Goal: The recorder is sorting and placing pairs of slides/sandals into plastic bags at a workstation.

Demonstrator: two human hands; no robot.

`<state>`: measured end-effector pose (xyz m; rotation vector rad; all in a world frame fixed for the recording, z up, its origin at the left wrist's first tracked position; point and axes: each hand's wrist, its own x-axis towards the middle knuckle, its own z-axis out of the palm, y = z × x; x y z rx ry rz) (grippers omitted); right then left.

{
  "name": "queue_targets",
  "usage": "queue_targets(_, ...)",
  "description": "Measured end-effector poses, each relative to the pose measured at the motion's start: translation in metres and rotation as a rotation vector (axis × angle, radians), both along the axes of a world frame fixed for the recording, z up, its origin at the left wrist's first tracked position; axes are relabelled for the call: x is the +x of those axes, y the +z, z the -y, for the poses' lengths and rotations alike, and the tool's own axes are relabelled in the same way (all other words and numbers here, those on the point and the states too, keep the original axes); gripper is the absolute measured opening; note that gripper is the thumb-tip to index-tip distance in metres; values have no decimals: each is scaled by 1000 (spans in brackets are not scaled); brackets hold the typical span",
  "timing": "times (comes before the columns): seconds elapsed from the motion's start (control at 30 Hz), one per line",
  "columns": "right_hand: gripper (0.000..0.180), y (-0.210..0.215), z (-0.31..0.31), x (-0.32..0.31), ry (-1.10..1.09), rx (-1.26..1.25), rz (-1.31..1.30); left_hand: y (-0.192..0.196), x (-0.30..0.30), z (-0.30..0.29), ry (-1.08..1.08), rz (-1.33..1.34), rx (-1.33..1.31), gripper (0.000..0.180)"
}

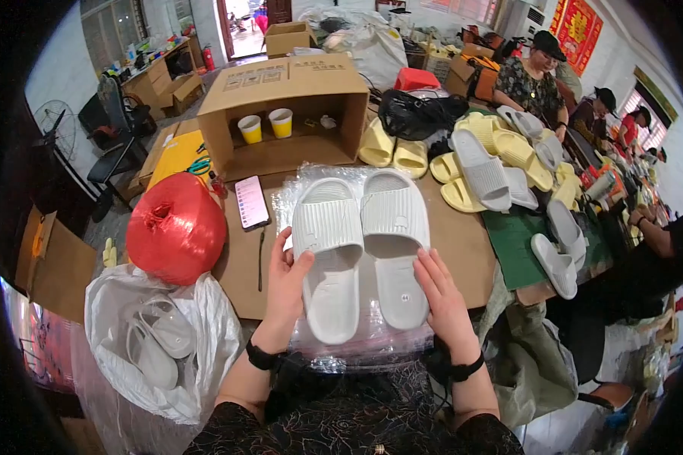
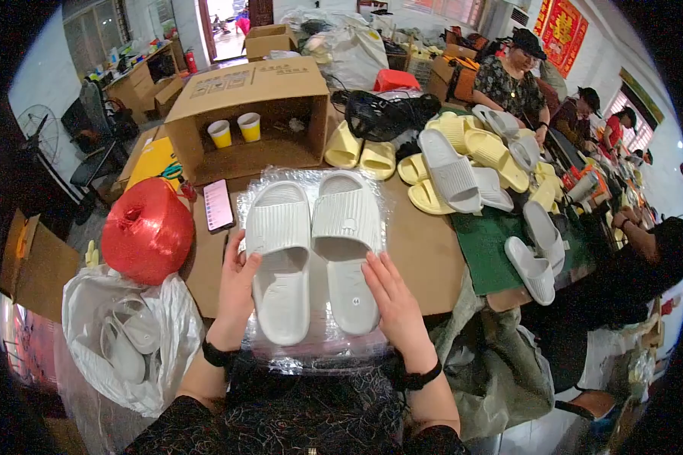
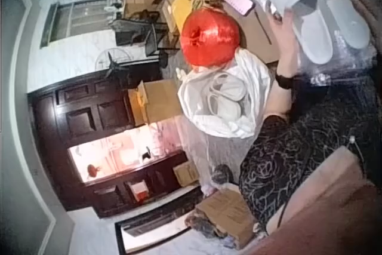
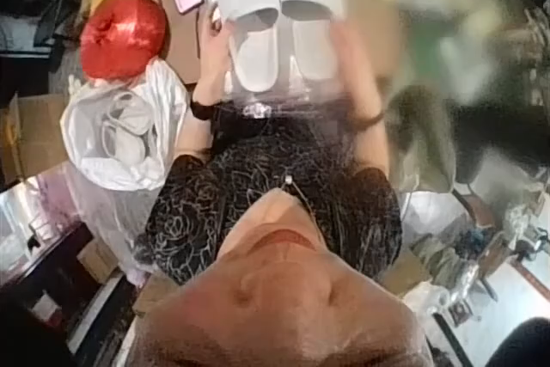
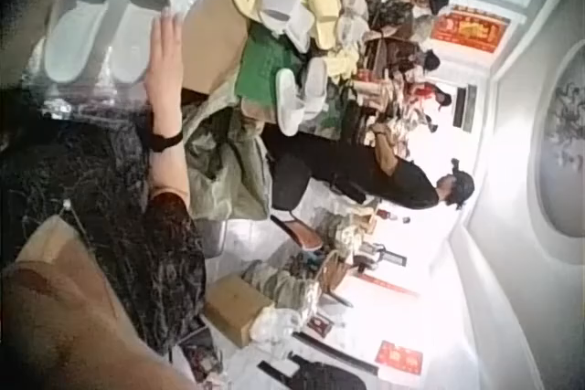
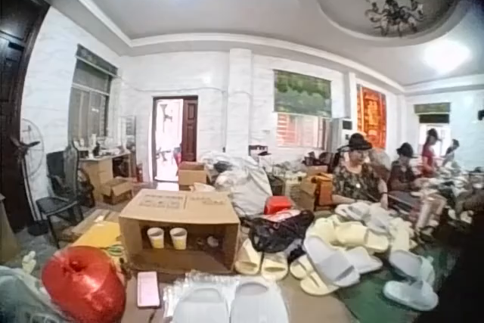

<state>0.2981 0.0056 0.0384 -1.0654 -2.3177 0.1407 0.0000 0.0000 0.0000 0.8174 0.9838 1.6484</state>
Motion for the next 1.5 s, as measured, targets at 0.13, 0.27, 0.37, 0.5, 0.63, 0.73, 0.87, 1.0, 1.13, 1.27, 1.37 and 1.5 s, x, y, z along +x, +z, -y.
queue_targets(0.13, 54, -33, -8, 14, -73, -246, 1, -22, 16, -11, -32, -156, -143, 79)
queue_targets(0.27, 36, -20, -12, 9, -117, -177, -71, -55, 27, -12, 84, -1022, -56, 95)
queue_targets(0.37, 35, -12, -25, -9, -84, -184, -132, -32, 28, 2, 156, -1404, -80, 102)
queue_targets(0.5, 48, -34, -50, -52, -178, -218, -15, -34, 10, 5, 52, -1228, 87, 98)
queue_targets(0.63, 51, -60, -78, -86, -254, -241, 128, -38, 1, 9, -169, -1189, -96, 84)
queue_targets(0.73, 36, -74, -93, -84, -213, -328, 55, -28, -2, 8, -269, -1105, -168, 80)
queue_targets(0.87, 23, -75, -93, -58, -269, -283, -250, -37, -6, 10, -264, -1106, -74, 68)
queue_targets(1.0, 18, -67, -68, -12, -455, -495, -507, -45, -6, 20, -323, -1489, -3, 73)
queue_targets(1.13, 49, -105, -32, 68, 145, -1076, -1824, -43, 5, 6, -245, -1546, 70, 81)
queue_targets(1.27, 46, -50, -12, 49, 422, -1169, -2391, -33, 13, -14, -152, -1633, 178, 81)
queue_targets(1.37, 44, 4, -25, 31, 792, -1123, -2963, -21, 17, -18, -372, -1532, 219, 79)
queue_targets(1.5, 41, 79, -18, 15, 1501, -772, -3621, -26, 37, -25, -528, -1604, 304, 54)
